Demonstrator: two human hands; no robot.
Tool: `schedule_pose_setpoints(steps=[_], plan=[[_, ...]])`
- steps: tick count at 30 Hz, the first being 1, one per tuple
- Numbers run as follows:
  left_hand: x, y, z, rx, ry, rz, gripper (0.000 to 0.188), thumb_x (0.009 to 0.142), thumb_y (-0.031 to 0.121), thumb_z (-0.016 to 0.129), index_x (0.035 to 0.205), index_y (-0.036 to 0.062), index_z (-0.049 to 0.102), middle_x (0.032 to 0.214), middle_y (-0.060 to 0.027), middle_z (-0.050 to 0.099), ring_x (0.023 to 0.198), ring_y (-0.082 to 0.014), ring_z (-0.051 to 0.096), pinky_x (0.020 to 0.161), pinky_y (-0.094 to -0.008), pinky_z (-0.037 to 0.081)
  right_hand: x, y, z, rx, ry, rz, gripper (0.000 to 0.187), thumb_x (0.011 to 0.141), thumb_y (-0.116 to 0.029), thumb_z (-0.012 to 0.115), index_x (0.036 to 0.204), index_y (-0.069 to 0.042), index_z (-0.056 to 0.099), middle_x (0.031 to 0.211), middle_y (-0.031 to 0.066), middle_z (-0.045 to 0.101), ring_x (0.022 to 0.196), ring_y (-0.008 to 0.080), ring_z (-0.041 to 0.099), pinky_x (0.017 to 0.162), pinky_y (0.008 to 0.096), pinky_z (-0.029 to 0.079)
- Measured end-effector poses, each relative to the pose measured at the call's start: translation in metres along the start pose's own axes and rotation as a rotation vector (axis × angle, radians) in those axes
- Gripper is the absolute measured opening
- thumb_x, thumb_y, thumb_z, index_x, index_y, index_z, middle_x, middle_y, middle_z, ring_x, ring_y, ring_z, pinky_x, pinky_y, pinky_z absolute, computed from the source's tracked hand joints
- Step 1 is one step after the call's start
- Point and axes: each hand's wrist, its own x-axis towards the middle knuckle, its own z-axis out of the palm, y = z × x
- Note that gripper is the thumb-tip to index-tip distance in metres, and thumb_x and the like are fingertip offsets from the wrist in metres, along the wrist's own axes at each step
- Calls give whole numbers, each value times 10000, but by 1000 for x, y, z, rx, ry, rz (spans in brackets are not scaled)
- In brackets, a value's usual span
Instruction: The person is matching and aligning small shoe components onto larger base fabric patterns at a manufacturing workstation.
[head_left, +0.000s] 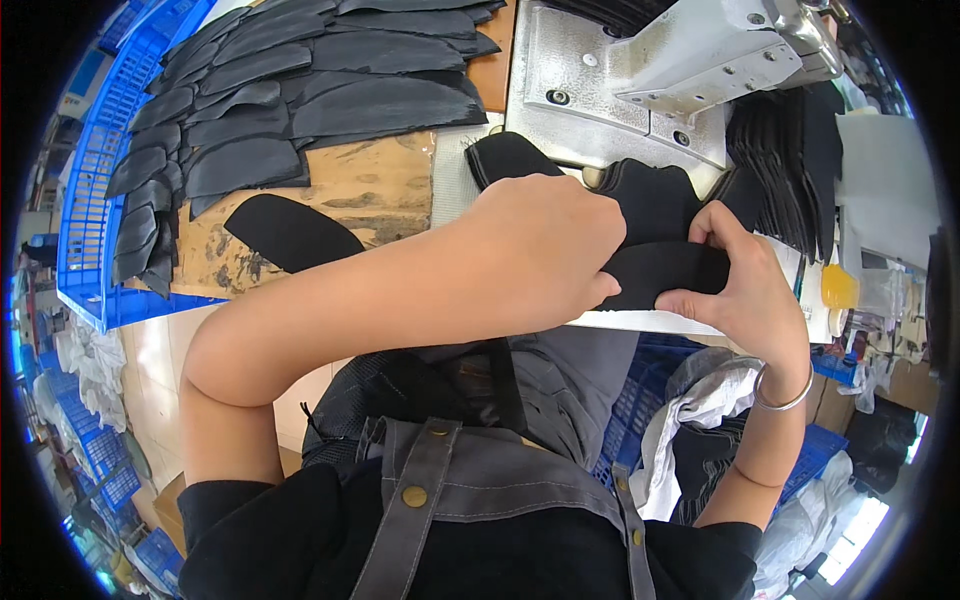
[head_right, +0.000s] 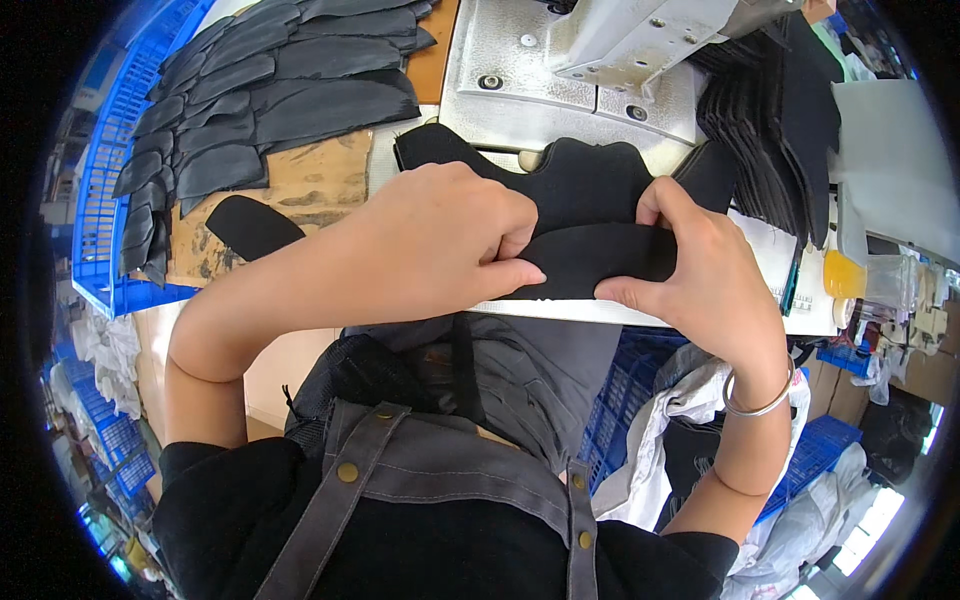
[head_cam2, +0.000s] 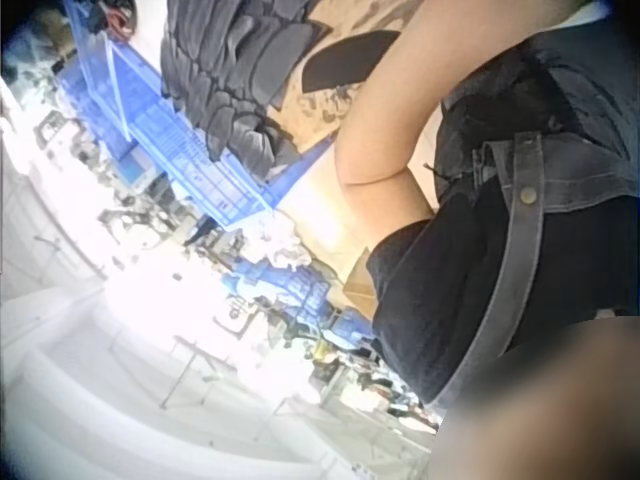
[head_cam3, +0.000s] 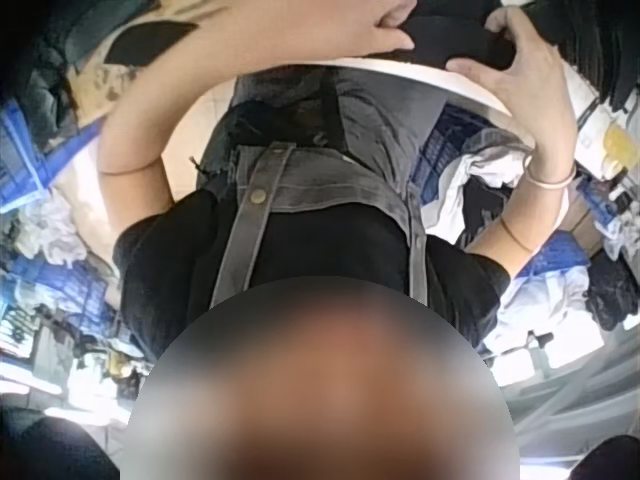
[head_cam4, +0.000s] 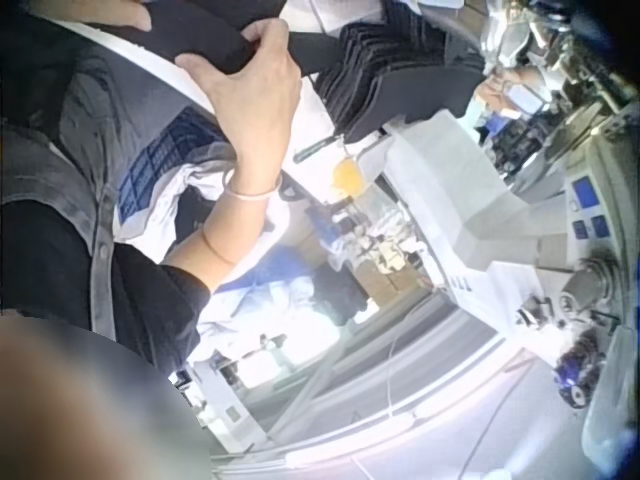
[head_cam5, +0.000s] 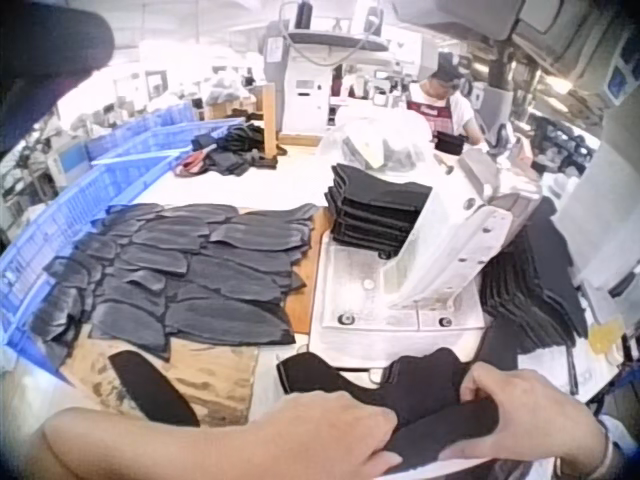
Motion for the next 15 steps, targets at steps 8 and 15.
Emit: schedule_pose_setpoints(steps=[8,15], plan=[[-19,17,-4,322,95,-57,327,868,352,641,924,41,559,756,-100,590,718,-310,613,597,-388,469,-3,0,-3,-43,16,5,530,590,-259,860,921,-46,505,748,153,564,672,333,557,630,368,438],[-33,41,12,498,263,69,652,673,203,747,1248,2,517,1239,-149,519,1179,-299,493,967,-409,399,-2,7,-1,-41,27,-58,491,628,-257,837,931,-45,515,759,159,598,725,370,598,646,408,456]])
